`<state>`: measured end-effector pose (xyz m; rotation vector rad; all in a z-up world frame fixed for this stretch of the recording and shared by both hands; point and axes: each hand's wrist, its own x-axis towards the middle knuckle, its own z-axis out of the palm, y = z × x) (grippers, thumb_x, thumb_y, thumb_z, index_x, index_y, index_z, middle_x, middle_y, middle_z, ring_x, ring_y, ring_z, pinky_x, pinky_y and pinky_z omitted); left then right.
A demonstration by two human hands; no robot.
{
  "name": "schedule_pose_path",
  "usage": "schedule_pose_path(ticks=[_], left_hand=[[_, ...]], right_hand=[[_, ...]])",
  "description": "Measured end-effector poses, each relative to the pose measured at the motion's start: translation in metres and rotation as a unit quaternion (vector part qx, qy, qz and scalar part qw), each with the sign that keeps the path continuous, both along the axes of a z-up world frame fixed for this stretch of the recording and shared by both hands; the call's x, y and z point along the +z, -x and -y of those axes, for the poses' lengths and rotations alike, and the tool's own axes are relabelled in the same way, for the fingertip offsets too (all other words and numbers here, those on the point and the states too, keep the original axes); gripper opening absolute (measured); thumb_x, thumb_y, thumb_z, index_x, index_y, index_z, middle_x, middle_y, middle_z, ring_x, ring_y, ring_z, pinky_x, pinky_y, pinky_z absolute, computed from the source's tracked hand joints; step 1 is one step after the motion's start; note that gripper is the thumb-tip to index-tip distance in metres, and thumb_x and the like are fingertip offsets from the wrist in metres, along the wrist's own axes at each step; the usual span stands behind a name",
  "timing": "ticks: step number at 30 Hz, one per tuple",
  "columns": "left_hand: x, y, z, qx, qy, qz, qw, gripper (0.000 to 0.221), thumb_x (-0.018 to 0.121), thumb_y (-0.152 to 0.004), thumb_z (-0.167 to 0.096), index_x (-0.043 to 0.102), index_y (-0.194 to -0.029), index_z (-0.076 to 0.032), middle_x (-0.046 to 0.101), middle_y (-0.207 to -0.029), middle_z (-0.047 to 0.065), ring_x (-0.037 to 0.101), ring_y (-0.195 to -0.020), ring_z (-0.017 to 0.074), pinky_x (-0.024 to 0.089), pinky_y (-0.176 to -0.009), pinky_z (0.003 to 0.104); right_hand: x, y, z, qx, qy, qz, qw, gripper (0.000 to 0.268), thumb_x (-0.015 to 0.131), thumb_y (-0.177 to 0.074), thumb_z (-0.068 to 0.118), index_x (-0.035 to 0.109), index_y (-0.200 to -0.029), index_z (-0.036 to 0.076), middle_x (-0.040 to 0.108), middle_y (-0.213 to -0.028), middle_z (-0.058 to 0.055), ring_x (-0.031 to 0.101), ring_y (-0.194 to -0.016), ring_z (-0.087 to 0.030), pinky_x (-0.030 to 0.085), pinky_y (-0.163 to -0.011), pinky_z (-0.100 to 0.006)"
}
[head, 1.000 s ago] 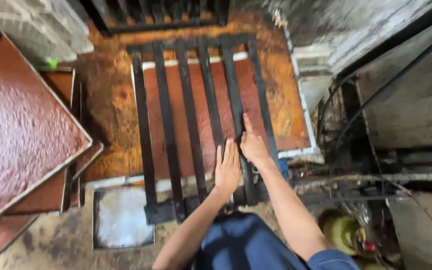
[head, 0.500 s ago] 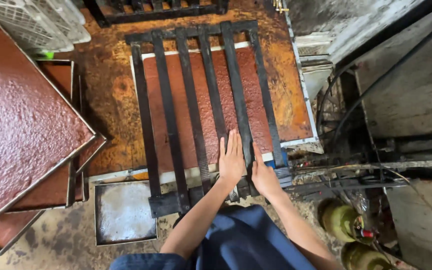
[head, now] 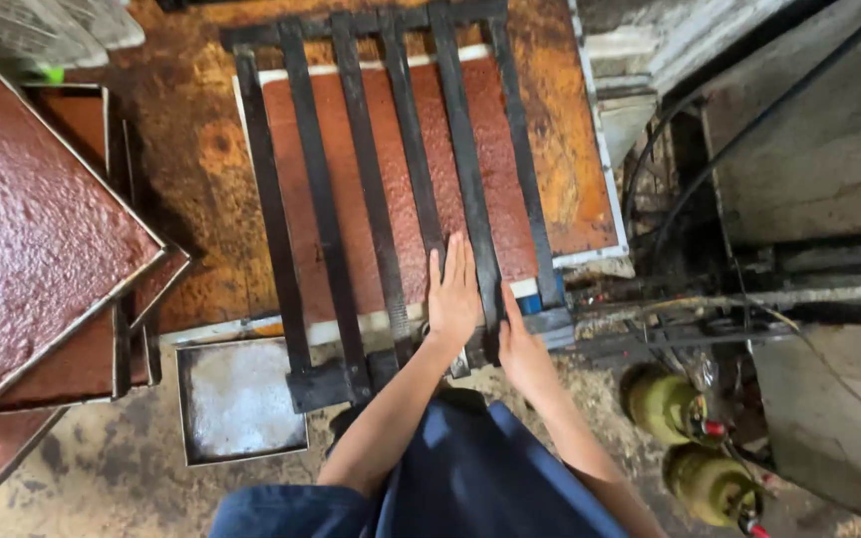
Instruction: Cutting large sheets of food product into smaller strips using a metal frame and a knife
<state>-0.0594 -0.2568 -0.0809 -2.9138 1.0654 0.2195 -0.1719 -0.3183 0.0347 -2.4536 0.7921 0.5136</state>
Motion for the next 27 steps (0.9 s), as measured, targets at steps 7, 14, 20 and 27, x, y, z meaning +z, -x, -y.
schedule_pose_path(ticks=[7, 14, 20, 27], left_hand=[[0.001, -0.003, -0.001, -0.01, -0.008, 0.126, 0.992, 0.082, 0.047, -0.09, -0.035, 0.024, -0.159, 0.004, 0.018, -0.169, 0.019, 0.009, -0.159, 0.0315, 0.01, -0.128, 0.056], [-0.005, 0.001, -0.002, -0.008, 0.008, 0.111, 0.994, 0.07, 0.035, -0.095, -0.025, 0.028, -0.158, 0.003, 0.023, -0.168, 0.018, 0.014, -0.158, 0.0312, 0.01, -0.128, 0.056], [-0.015, -0.007, -0.011, -0.01, -0.011, 0.143, 0.99, 0.069, 0.036, -0.095, -0.029, 0.033, -0.158, -0.003, 0.028, -0.168, 0.015, 0.016, -0.158, 0.0316, 0.012, -0.127, 0.055], [0.002, -0.013, -0.101, -0.002, 0.28, -0.015, 0.96, 0.103, 0.074, -0.063, -0.009, 0.03, -0.154, 0.009, 0.028, -0.164, 0.029, 0.019, -0.154, 0.0438, 0.017, -0.126, 0.052]], right_hand=[[-0.016, 0.027, 0.005, -0.035, -0.063, -0.029, 0.997, 0.067, 0.034, -0.104, 0.027, 0.007, -0.165, 0.039, 0.049, -0.052, -0.015, 0.05, -0.044, -0.032, 0.036, -0.049, -0.042], [0.038, 0.094, -0.017, -0.068, -0.114, -0.145, 0.981, 0.076, 0.04, -0.099, 0.022, 0.002, -0.162, 0.042, 0.048, -0.156, 0.003, 0.064, -0.079, -0.054, 0.051, -0.078, -0.043], [0.044, 0.032, 0.006, -0.094, -0.084, 0.026, 0.992, 0.063, 0.042, -0.1, 0.03, 0.023, -0.159, 0.042, 0.048, -0.157, 0.002, 0.054, -0.132, -0.034, 0.05, -0.095, -0.036], [0.018, -0.211, 0.024, 0.008, -0.055, 0.133, 0.99, 0.058, 0.039, -0.108, 0.036, 0.017, -0.161, 0.045, 0.062, -0.129, -0.033, 0.063, -0.114, -0.05, 0.044, -0.107, -0.058]])
